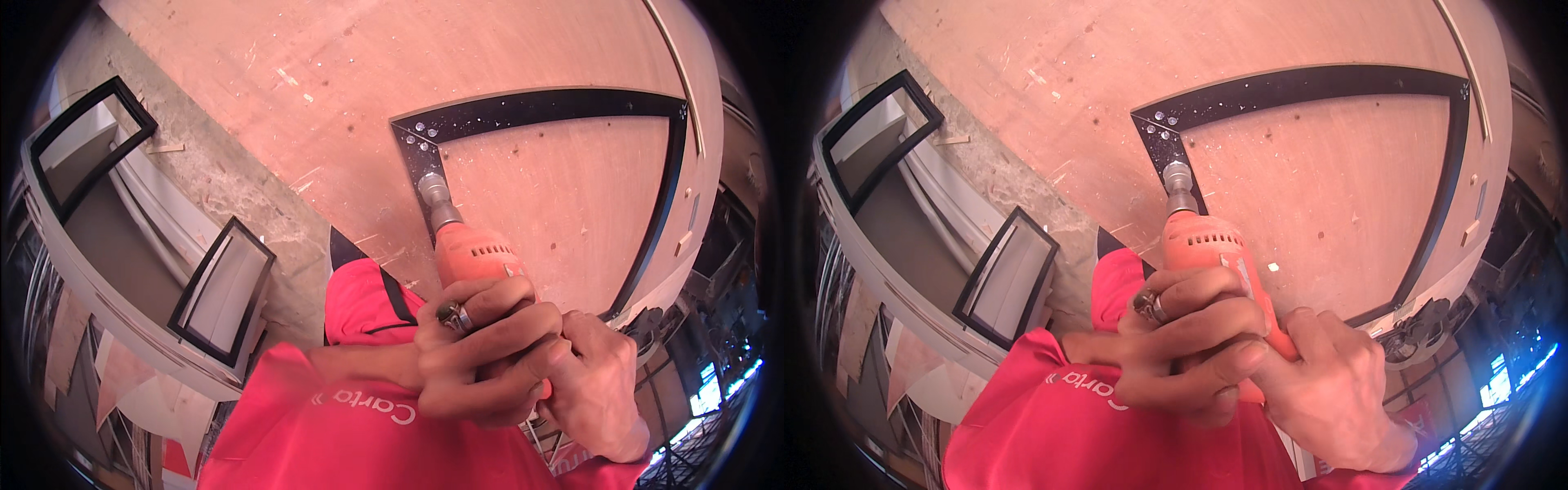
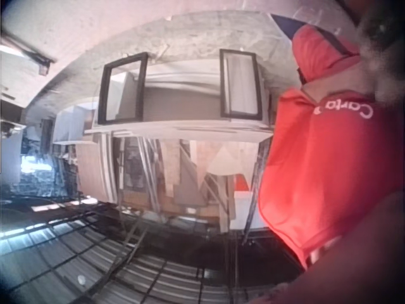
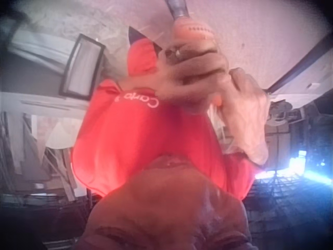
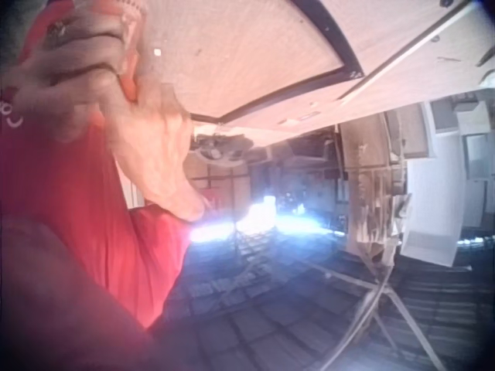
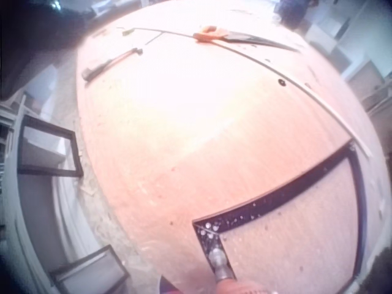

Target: The person uses a power drill to fasten black metal frame pieces together on a wooden workbench. They then move the assembled frame to a stack of similar frames and wipe the workbench surface with a small wooden block before placing another frame on the table.

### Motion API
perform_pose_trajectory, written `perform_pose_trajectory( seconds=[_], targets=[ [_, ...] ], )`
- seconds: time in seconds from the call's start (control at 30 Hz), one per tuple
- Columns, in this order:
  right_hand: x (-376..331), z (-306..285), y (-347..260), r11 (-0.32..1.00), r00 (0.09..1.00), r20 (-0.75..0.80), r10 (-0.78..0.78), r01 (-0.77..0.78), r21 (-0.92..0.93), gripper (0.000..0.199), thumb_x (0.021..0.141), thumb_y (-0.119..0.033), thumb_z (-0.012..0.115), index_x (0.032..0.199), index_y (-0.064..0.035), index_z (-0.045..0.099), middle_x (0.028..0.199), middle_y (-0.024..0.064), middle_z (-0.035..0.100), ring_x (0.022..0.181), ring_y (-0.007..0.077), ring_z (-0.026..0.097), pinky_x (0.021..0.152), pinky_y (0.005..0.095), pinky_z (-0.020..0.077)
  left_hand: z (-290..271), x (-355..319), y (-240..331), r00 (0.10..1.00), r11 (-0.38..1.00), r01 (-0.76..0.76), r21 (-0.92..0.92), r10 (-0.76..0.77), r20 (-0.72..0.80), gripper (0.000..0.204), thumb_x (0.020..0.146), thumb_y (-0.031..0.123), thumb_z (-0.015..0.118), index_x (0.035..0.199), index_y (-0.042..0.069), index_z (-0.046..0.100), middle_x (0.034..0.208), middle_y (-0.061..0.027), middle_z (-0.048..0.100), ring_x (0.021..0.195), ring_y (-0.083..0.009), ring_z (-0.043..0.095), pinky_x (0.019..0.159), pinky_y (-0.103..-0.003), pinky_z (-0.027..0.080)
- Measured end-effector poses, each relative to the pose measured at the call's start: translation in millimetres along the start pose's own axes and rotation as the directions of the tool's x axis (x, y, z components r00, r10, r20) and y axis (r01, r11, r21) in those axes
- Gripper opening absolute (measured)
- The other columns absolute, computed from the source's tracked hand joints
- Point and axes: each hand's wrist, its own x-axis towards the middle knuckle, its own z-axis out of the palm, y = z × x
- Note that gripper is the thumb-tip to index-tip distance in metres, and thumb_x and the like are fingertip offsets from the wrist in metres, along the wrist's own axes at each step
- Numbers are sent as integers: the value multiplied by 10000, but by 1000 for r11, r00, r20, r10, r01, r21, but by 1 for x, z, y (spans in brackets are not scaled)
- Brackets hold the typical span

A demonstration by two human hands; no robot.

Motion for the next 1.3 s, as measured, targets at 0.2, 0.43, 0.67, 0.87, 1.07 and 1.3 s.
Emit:
perform_pose_trajectory(
  seconds=[0.2, 0.43, 0.67, 0.87, 1.07, 1.3],
  targets=[
    [3, -4, 0, 1000, 1000, 8, -16, 16, 5, 264, 681, -85, 771, 927, -128, 683, 849, 76, 575, 687, 286, 646, 517, 443, 539, -3, 4, -4, 1000, 1000, -31, -1, 31, 5, 211, 884, 30, 606, 1041, -39, 729, 852, -170, 723, 677, -258, 655, 549, -360, 504],
    [-2, 3, 2, 993, 1000, 10, 24, -25, 114, 371, 623, -72, 802, 967, -80, 663, 862, 99, 585, 699, 312, 651, 536, 446, 540, -2, 11, -2, 1000, 1000, -16, 0, 16, 25, 255, 789, 35, 654, 1023, -32, 728, 837, -155, 725, 651, -245, 656, 558, -345, 499],
    [-4, 1, 5, 993, 1000, 31, 1, -4, 114, 391, 607, -69, 811, 967, -80, 659, 863, 99, 579, 687, 301, 642, 525, 441, 530, -2, 15, 0, 998, 999, 40, 17, -41, 42, 268, 755, -20, 657, 1012, -5, 734, 813, -133, 726, 637, -232, 649, 558, -327, 492],
    [-5, 4, 5, 987, 996, 72, 44, -55, 151, 391, 626, -68, 812, 983, -96, 653, 862, 99, 575, 686, 310, 645, 523, 449, 529, 1, 15, 0, 999, 1000, 10, 22, -11, 33, 283, 756, -23, 649, 1024, 9, 733, 809, -131, 725, 637, -226, 648, 543, -319, 483],
    [-3, 1, 3, 993, 998, 48, 37, -42, 111, 383, 638, -75, 817, 980, -103, 645, 861, 100, 576, 690, 321, 649, 529, 462, 529, 1, 13, 1, 999, 998, 42, 38, -42, -5, 230, 764, -10, 643, 972, 17, 737, 799, -120, 730, 634, -219, 656, 544, -314, 474],
    [2, -3, 2, 990, 996, 75, 46, -55, 128, 401, 636, -94, 830, 998, -102, 658, 880, 103, 600, 710, 322, 668, 546, 457, 542, 0, 20, 3, 999, 998, 50, 46, -50, -5, 233, 750, 0, 644, 959, 13, 748, 810, -116, 734, 636, -231, 662, 546, -320, 475]
  ],
)
